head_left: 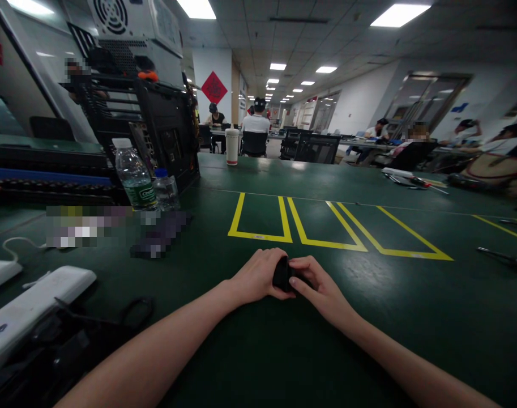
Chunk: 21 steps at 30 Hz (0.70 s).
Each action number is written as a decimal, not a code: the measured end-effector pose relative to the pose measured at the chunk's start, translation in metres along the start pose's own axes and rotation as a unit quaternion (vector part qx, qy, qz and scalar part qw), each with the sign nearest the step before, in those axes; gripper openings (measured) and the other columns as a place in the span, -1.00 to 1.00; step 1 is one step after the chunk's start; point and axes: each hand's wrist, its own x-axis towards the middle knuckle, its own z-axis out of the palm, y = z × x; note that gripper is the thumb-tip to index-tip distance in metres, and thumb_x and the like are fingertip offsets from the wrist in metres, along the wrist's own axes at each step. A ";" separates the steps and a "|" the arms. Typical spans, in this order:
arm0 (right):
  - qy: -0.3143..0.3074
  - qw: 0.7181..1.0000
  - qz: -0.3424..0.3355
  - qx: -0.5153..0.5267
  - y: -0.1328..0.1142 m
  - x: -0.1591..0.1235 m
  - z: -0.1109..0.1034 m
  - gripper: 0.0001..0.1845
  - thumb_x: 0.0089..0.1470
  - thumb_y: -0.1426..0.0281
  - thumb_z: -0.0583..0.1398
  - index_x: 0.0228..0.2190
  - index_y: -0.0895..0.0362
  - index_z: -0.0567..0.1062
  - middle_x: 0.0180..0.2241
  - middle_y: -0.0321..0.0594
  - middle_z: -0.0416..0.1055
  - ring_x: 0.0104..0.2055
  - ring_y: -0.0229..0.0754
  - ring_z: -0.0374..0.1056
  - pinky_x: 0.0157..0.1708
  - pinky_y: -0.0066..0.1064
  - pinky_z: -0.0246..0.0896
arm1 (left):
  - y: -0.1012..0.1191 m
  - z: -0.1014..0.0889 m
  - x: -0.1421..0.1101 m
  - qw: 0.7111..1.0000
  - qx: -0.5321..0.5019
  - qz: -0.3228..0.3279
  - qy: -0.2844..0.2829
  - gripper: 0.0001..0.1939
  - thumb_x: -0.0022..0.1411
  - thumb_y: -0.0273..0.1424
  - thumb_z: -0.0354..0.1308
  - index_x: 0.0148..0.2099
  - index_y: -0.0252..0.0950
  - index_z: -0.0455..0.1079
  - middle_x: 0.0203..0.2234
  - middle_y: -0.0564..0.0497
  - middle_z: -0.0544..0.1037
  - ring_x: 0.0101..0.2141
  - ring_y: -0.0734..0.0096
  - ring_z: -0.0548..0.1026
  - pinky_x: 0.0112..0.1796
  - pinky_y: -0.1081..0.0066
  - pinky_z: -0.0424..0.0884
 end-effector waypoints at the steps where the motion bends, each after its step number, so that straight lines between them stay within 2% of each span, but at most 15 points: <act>1: 0.003 1.000 0.006 0.003 0.001 0.001 0.000 -0.80 0.03 0.39 0.09 -0.23 0.05 0.27 -0.19 -0.24 0.25 -0.09 -0.16 0.23 -0.08 -0.25 0.17 | 0.000 0.000 0.000 1.000 0.000 0.000 0.000 -0.41 -0.12 -0.20 0.27 -0.09 -0.33 0.14 -0.26 -0.04 0.35 -0.29 0.27 0.34 -0.28 0.32 0.28; 6: -0.014 0.999 0.052 0.002 0.000 0.002 0.001 -0.70 0.05 0.36 0.07 -0.13 0.06 0.21 -0.16 -0.20 0.26 -0.10 -0.15 0.24 -0.08 -0.20 0.16 | 0.002 -0.002 0.000 1.000 -0.011 -0.001 -0.009 -0.45 -0.09 -0.20 0.25 -0.09 -0.31 0.15 -0.24 -0.03 0.35 -0.27 0.28 0.34 -0.25 0.32 0.28; 10: -0.037 0.999 0.015 0.006 -0.002 0.000 -0.001 -0.68 -0.01 0.40 0.14 -0.17 0.06 0.23 -0.19 -0.24 0.27 -0.10 -0.15 0.24 -0.06 -0.21 0.14 | 0.003 -0.002 -0.001 1.000 -0.009 -0.023 -0.016 -0.44 -0.11 -0.27 0.27 -0.08 -0.31 0.14 -0.23 -0.03 0.34 -0.27 0.26 0.34 -0.25 0.30 0.28; 13: -0.031 0.999 -0.006 0.009 -0.004 -0.001 -0.003 -0.73 -0.02 0.41 0.15 -0.21 0.06 0.26 -0.22 -0.26 0.26 -0.11 -0.17 0.24 -0.08 -0.24 0.14 | 0.002 0.000 0.000 0.999 -0.011 -0.025 -0.017 -0.43 -0.10 -0.28 0.27 -0.07 -0.31 0.13 -0.23 -0.04 0.34 -0.27 0.26 0.34 -0.26 0.30 0.28; 17: -0.026 0.999 0.011 0.020 -0.005 -0.001 -0.002 -0.80 0.03 0.38 0.10 -0.24 0.06 0.27 -0.23 -0.27 0.27 -0.13 -0.18 0.26 -0.11 -0.27 0.18 | 0.002 0.000 0.000 1.000 -0.018 -0.018 -0.010 -0.43 -0.10 -0.23 0.26 -0.07 -0.30 0.13 -0.23 -0.04 0.34 -0.26 0.25 0.34 -0.24 0.30 0.28; 21: -0.014 0.999 0.040 0.009 -0.003 0.001 -0.001 -0.69 0.03 0.38 0.10 -0.14 0.07 0.21 -0.15 -0.22 0.25 -0.09 -0.17 0.24 -0.10 -0.25 0.18 | 0.005 -0.005 -0.001 0.999 -0.033 -0.017 -0.030 -0.46 -0.06 -0.23 0.23 -0.06 -0.29 0.13 -0.21 -0.04 0.33 -0.24 0.26 0.34 -0.24 0.31 0.28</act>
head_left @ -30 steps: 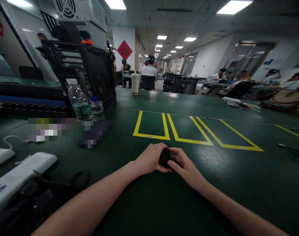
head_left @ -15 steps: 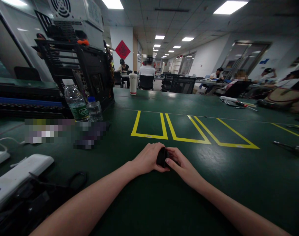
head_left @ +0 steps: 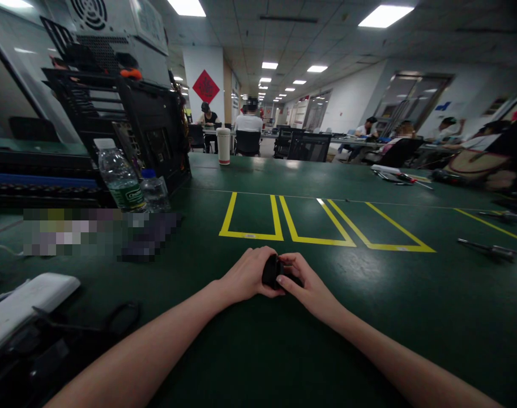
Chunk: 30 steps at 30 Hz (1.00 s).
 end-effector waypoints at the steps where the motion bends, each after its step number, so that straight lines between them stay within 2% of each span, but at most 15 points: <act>1: -0.001 1.000 0.005 -0.002 0.000 0.000 0.000 -0.67 0.03 0.38 0.10 -0.12 0.07 0.20 -0.14 -0.21 0.24 -0.09 -0.17 0.23 -0.09 -0.24 0.18 | 0.001 -0.002 0.000 1.000 -0.003 -0.001 -0.002 -0.47 -0.05 -0.24 0.23 -0.06 -0.29 0.13 -0.21 -0.05 0.33 -0.23 0.26 0.34 -0.23 0.31 0.28; 6: -0.029 1.000 -0.004 -0.006 -0.003 -0.003 -0.002 -0.68 0.01 0.39 0.12 -0.14 0.07 0.22 -0.15 -0.23 0.26 -0.07 -0.15 0.22 -0.07 -0.21 0.15 | 0.004 -0.003 0.000 1.000 -0.004 -0.017 -0.015 -0.48 -0.04 -0.28 0.22 -0.06 -0.30 0.12 -0.20 -0.05 0.33 -0.22 0.26 0.33 -0.21 0.29 0.27; 13: -0.003 1.000 0.002 0.014 -0.002 -0.003 -0.004 -0.79 0.07 0.37 0.06 -0.19 0.04 0.25 -0.20 -0.27 0.29 -0.12 -0.18 0.26 -0.14 -0.27 0.21 | 0.004 0.004 0.004 1.000 -0.008 -0.021 0.002 -0.44 -0.06 -0.23 0.23 -0.04 -0.29 0.12 -0.21 -0.05 0.32 -0.25 0.25 0.32 -0.26 0.31 0.29; 18: -0.011 0.999 0.011 0.031 -0.001 -0.001 -0.008 -0.70 0.03 0.43 0.10 -0.15 0.05 0.22 -0.14 -0.24 0.27 -0.08 -0.18 0.24 -0.07 -0.26 0.15 | 0.005 0.005 0.007 0.999 -0.008 -0.034 -0.004 -0.43 -0.08 -0.23 0.23 -0.05 -0.31 0.13 -0.20 -0.07 0.33 -0.24 0.23 0.32 -0.25 0.29 0.28; 24: -0.019 0.999 -0.040 -0.013 -0.002 -0.005 -0.013 -0.71 -0.05 0.47 0.17 -0.23 0.07 0.28 -0.19 -0.25 0.25 -0.10 -0.16 0.22 -0.07 -0.25 0.14 | 0.003 0.008 0.008 0.999 0.002 -0.035 0.001 -0.43 -0.09 -0.28 0.24 -0.05 -0.29 0.12 -0.21 -0.07 0.33 -0.25 0.23 0.33 -0.25 0.27 0.28; 30: -0.007 0.998 -0.039 0.038 -0.001 -0.003 -0.011 -0.87 0.04 0.43 0.08 -0.29 0.07 0.28 -0.26 -0.28 0.26 -0.16 -0.21 0.27 -0.14 -0.32 0.21 | 0.004 0.006 0.007 1.000 -0.003 -0.028 0.005 -0.42 -0.09 -0.24 0.25 -0.05 -0.29 0.12 -0.22 -0.06 0.33 -0.25 0.24 0.33 -0.26 0.29 0.28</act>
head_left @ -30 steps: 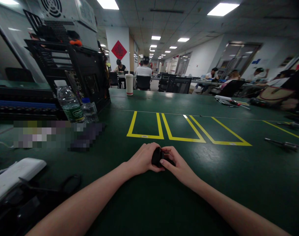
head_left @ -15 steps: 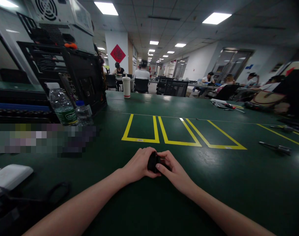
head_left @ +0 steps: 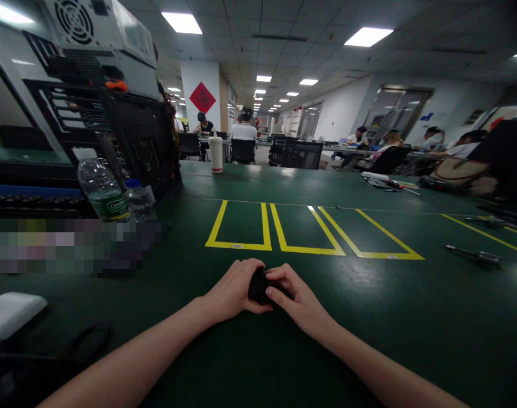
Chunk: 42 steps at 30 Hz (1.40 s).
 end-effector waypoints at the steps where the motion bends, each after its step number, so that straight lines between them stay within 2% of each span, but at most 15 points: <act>1: 0.000 1.000 0.008 0.003 0.000 0.001 0.000 -0.87 0.04 0.43 0.08 -0.28 0.07 0.28 -0.26 -0.28 0.26 -0.15 -0.21 0.27 -0.14 -0.31 0.21 | 0.000 0.000 0.000 1.000 0.000 0.000 -0.001 -0.42 -0.09 -0.23 0.25 -0.05 -0.29 0.12 -0.21 -0.06 0.33 -0.25 0.24 0.33 -0.26 0.29 0.28; 5: -0.011 0.999 0.042 -0.002 -0.003 0.001 -0.001 -0.73 0.04 0.41 0.10 -0.17 0.06 0.23 -0.16 -0.23 0.26 -0.08 -0.17 0.23 -0.07 -0.25 0.16 | 0.002 -0.002 -0.001 1.000 -0.012 -0.007 -0.010 -0.43 -0.08 -0.24 0.24 -0.04 -0.26 0.12 -0.19 -0.05 0.33 -0.23 0.24 0.33 -0.25 0.29 0.29; 11: -0.035 0.999 0.009 -0.019 -0.001 -0.002 -0.004 -0.74 -0.03 0.44 0.16 -0.24 0.07 0.25 -0.21 -0.27 0.27 -0.10 -0.18 0.25 -0.08 -0.25 0.15 | 0.002 -0.001 0.000 0.999 0.001 -0.028 -0.023 -0.42 -0.08 -0.26 0.24 -0.03 -0.28 0.11 -0.19 -0.07 0.32 -0.24 0.23 0.33 -0.26 0.27 0.30; 15: -0.022 1.000 0.021 -0.007 0.002 -0.001 -0.004 -0.81 0.01 0.40 0.12 -0.27 0.07 0.25 -0.23 -0.28 0.28 -0.13 -0.20 0.27 -0.13 -0.26 0.20 | 0.004 -0.003 -0.001 1.000 0.000 -0.005 -0.017 -0.43 -0.07 -0.24 0.24 -0.04 -0.29 0.12 -0.19 -0.06 0.32 -0.24 0.24 0.34 -0.25 0.29 0.29; 20: -0.011 0.999 0.038 -0.021 0.004 0.001 -0.002 -0.70 -0.01 0.40 0.14 -0.19 0.08 0.23 -0.16 -0.23 0.27 -0.07 -0.17 0.23 -0.05 -0.22 0.13 | 0.007 -0.006 -0.002 1.000 0.002 0.008 -0.023 -0.46 -0.06 -0.25 0.23 -0.06 -0.26 0.12 -0.20 -0.04 0.32 -0.22 0.24 0.34 -0.22 0.27 0.27; 26: -0.028 0.999 0.008 -0.028 0.004 -0.001 -0.002 -0.69 -0.04 0.43 0.17 -0.21 0.07 0.24 -0.20 -0.27 0.28 -0.10 -0.17 0.25 -0.07 -0.22 0.15 | 0.003 -0.004 -0.002 1.000 0.007 0.007 -0.025 -0.47 -0.04 -0.25 0.22 -0.06 -0.28 0.11 -0.20 -0.06 0.32 -0.23 0.24 0.34 -0.23 0.26 0.28; 30: -0.028 0.999 0.013 -0.010 0.005 -0.001 -0.002 -0.78 0.02 0.40 0.12 -0.23 0.07 0.25 -0.21 -0.26 0.28 -0.13 -0.19 0.28 -0.14 -0.27 0.21 | 0.001 -0.002 -0.002 1.000 0.005 0.009 -0.022 -0.44 -0.05 -0.21 0.22 -0.05 -0.28 0.10 -0.19 -0.06 0.31 -0.21 0.22 0.34 -0.22 0.25 0.29; 33: -0.009 1.000 0.012 -0.004 0.007 -0.001 -0.001 -0.78 0.02 0.41 0.10 -0.22 0.07 0.24 -0.20 -0.25 0.28 -0.12 -0.20 0.27 -0.13 -0.28 0.20 | -0.003 0.000 -0.002 1.000 -0.002 0.004 -0.022 -0.44 -0.05 -0.20 0.21 -0.05 -0.26 0.10 -0.18 -0.06 0.30 -0.21 0.22 0.33 -0.22 0.24 0.30; 36: 0.037 0.999 0.027 -0.020 0.010 -0.001 -0.002 -0.74 0.02 0.40 0.10 -0.19 0.08 0.22 -0.17 -0.22 0.27 -0.10 -0.19 0.26 -0.11 -0.26 0.20 | -0.007 0.002 -0.002 0.999 -0.018 -0.019 -0.019 -0.43 -0.05 -0.20 0.21 -0.04 -0.25 0.08 -0.18 -0.06 0.30 -0.21 0.22 0.34 -0.26 0.26 0.33; 39: 0.108 0.988 0.046 -0.105 0.014 -0.001 -0.007 -0.72 -0.02 0.34 0.14 -0.22 0.09 0.26 -0.20 -0.21 0.29 -0.11 -0.14 0.26 -0.08 -0.17 0.16 | -0.009 0.002 -0.002 0.999 -0.032 -0.038 -0.019 -0.42 -0.05 -0.20 0.21 -0.03 -0.24 0.07 -0.17 -0.06 0.30 -0.21 0.22 0.35 -0.25 0.25 0.34; 42: 0.135 0.974 0.051 -0.176 0.015 -0.002 -0.012 -0.74 -0.05 0.29 0.15 -0.26 0.09 0.31 -0.23 -0.20 0.32 -0.14 -0.11 0.27 -0.09 -0.10 0.13 | -0.009 0.002 -0.001 0.998 -0.050 -0.038 -0.029 -0.42 -0.04 -0.22 0.21 -0.01 -0.23 0.06 -0.15 -0.06 0.29 -0.18 0.22 0.34 -0.23 0.25 0.34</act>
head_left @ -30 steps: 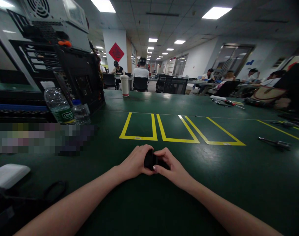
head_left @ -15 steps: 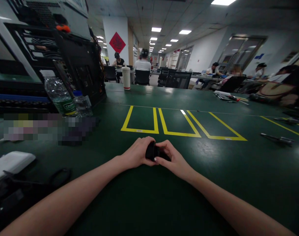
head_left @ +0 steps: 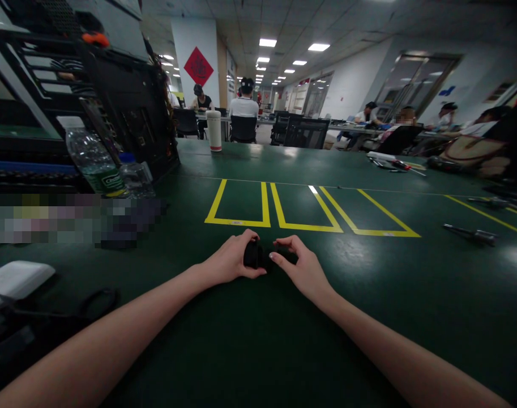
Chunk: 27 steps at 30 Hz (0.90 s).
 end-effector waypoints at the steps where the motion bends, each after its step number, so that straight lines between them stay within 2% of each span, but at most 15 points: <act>1: 0.002 1.000 0.002 -0.001 0.001 0.000 0.000 -0.74 -0.05 0.29 0.15 -0.26 0.09 0.32 -0.24 -0.20 0.33 -0.16 -0.11 0.28 -0.10 -0.11 0.14 | 0.000 0.000 0.000 1.000 -0.004 -0.001 0.001 -0.42 -0.04 -0.22 0.21 -0.01 -0.23 0.06 -0.15 -0.06 0.29 -0.18 0.22 0.34 -0.23 0.25 0.34; 4: -0.031 0.998 0.006 0.058 0.001 0.003 0.003 -0.72 -0.05 0.31 0.16 -0.24 0.10 0.32 -0.25 -0.23 0.35 -0.19 -0.17 0.31 -0.12 -0.17 0.18 | -0.003 0.003 0.001 1.000 -0.002 -0.008 0.020 -0.40 -0.08 -0.23 0.25 -0.03 -0.24 0.07 -0.16 -0.06 0.30 -0.19 0.21 0.35 -0.25 0.25 0.34; 7: -0.100 0.982 0.002 0.162 -0.001 0.007 0.011 -0.74 -0.06 0.38 0.17 -0.24 0.09 0.33 -0.23 -0.26 0.36 -0.18 -0.20 0.33 -0.13 -0.25 0.21 | -0.007 0.007 0.003 0.999 0.002 0.012 0.034 -0.38 -0.11 -0.21 0.27 -0.04 -0.23 0.09 -0.18 -0.04 0.31 -0.22 0.21 0.36 -0.27 0.26 0.34; 10: -0.125 0.970 0.020 0.206 -0.004 0.010 0.015 -0.77 -0.08 0.37 0.19 -0.30 0.12 0.36 -0.27 -0.25 0.37 -0.22 -0.20 0.35 -0.17 -0.28 0.24 | -0.007 0.010 0.004 0.999 0.003 0.024 0.041 -0.35 -0.15 -0.19 0.28 -0.04 -0.22 0.08 -0.19 -0.03 0.31 -0.22 0.20 0.35 -0.28 0.27 0.33; 15: -0.118 0.969 0.041 0.214 -0.012 0.005 0.012 -0.75 -0.06 0.35 0.18 -0.26 0.10 0.35 -0.25 -0.25 0.37 -0.22 -0.18 0.35 -0.22 -0.28 0.26 | -0.004 0.012 0.004 0.998 0.011 0.034 0.045 -0.39 -0.10 -0.20 0.26 -0.03 -0.21 0.08 -0.18 -0.02 0.31 -0.23 0.24 0.35 -0.27 0.28 0.33; 20: -0.144 0.960 0.051 0.234 -0.016 0.001 0.007 -0.72 0.01 0.39 0.12 -0.17 0.08 0.35 -0.16 -0.22 0.33 -0.11 -0.18 0.29 -0.10 -0.25 0.20 | 0.000 0.012 0.003 0.997 0.029 0.039 0.055 -0.40 -0.10 -0.22 0.26 -0.04 -0.23 0.09 -0.21 -0.02 0.32 -0.27 0.27 0.35 -0.31 0.32 0.33; 27: -0.120 0.960 0.081 0.238 -0.013 0.001 0.009 -0.74 -0.05 0.38 0.18 -0.24 0.13 0.36 -0.20 -0.21 0.35 -0.11 -0.18 0.28 -0.07 -0.24 0.17 | 0.006 0.012 0.003 0.994 0.043 0.077 0.068 -0.40 -0.10 -0.22 0.26 -0.03 -0.23 0.09 -0.18 0.00 0.32 -0.21 0.27 0.33 -0.20 0.28 0.27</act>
